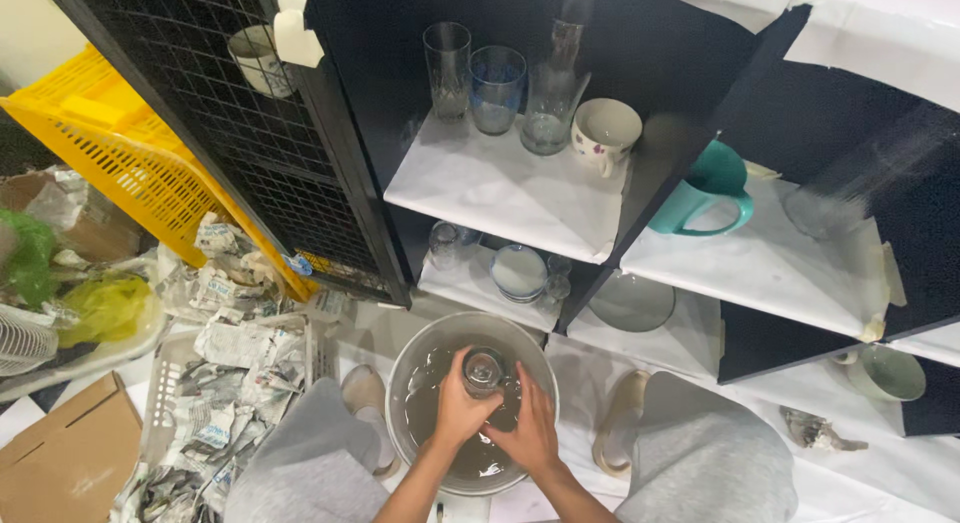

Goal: The person washes various glassware and mugs by hand in a bucket of water. They scrub each item, rinse it, and place it on a nearby shelf to dry.

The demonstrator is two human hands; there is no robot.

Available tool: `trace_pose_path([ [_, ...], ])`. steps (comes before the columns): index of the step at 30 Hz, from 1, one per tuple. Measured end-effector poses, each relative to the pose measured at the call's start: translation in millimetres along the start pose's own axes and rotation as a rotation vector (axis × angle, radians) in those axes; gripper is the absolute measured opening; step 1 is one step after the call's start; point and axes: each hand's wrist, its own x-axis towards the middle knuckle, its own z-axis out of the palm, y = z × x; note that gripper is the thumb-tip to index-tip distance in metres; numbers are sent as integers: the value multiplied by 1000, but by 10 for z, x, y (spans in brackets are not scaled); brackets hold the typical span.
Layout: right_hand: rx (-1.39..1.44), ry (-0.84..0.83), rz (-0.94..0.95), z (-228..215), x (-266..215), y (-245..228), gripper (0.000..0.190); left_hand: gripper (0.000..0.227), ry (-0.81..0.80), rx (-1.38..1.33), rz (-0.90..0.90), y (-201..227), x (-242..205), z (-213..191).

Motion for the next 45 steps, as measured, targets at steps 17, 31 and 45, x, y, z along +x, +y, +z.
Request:
trace_pose_path([
  [17,46,-25,9,-76,-34,-145,127,81,140,113,129,109,-12,-95],
  [31,16,-52,-12,-12,-16,3,123,74,174,84,173,-23,13,186],
  [45,-16,-20,-81,50,-41,21,110,65,118,-70,34,-2,11,154],
])
